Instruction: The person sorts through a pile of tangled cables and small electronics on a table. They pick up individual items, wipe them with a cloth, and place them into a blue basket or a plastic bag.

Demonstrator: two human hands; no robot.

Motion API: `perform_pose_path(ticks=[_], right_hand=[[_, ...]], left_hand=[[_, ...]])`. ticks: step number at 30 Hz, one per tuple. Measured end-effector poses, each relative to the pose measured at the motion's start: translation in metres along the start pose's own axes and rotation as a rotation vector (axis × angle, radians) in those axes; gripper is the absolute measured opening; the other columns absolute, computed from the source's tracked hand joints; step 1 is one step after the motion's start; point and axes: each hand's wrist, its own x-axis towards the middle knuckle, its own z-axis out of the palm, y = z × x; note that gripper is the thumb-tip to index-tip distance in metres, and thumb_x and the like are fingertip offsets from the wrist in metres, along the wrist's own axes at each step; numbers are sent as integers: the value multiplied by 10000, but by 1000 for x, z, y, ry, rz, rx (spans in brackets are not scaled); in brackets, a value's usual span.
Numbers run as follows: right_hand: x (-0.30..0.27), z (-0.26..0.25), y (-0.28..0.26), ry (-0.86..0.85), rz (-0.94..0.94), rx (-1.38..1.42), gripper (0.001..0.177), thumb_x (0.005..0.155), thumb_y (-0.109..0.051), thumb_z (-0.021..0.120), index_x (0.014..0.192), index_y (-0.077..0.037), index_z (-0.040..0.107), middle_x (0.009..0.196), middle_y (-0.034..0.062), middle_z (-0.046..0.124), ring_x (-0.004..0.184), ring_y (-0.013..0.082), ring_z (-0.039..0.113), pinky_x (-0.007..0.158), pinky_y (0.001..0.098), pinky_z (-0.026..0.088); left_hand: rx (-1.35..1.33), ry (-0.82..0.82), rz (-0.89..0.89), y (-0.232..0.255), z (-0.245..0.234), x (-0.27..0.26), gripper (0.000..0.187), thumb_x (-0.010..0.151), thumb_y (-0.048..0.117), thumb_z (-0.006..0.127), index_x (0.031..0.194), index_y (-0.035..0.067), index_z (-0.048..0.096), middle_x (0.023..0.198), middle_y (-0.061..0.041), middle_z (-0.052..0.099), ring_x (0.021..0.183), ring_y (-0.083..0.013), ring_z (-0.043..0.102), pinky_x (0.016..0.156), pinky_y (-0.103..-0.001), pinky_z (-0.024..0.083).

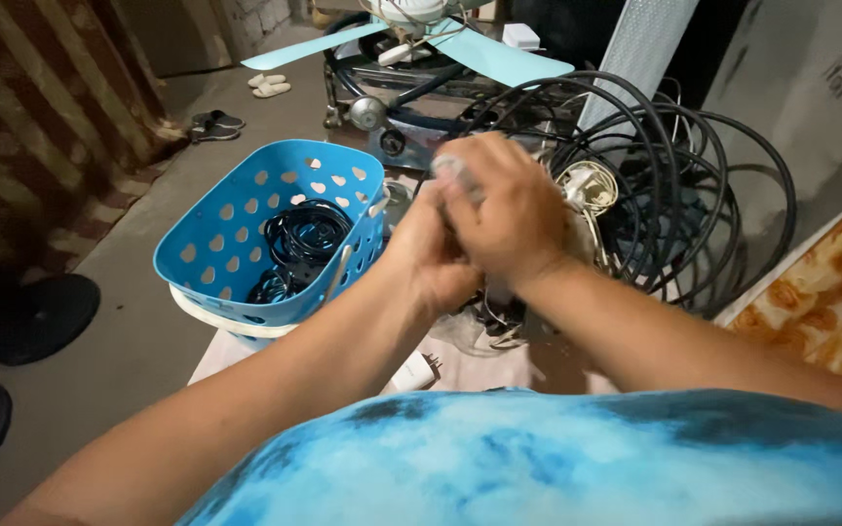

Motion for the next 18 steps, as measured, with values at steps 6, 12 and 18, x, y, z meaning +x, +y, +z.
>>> perform_pose_path(ticks=[6,12,18], right_hand=[[29,8,40,-183,847,493,329,1021,-349,516,1064,-98,724,900,82,730,785,240,663,710,420,538],[-5,-8,-10,31,-25,553,254,1144,-215,522,1148,12,637,1087,107,677,1001,227,671,872,384,542],[-16,19,32,-204,539,350,380,1028,-401,564,1073,-51,706,855,87,724,785,226,692,735,359,544]], left_hand=[[196,288,31,-2,4,-17,418,993,405,445,1143,92,678,1118,-100,722,1028,-261,699,921,-401,556],[162,284,20,-1,13,-18,430,990,488,464,1122,134,669,1081,-80,706,949,-231,660,870,-385,549],[459,449,42,4,14,-29,382,935,468,471,1123,178,633,1054,-72,706,981,-246,678,862,-445,545]])
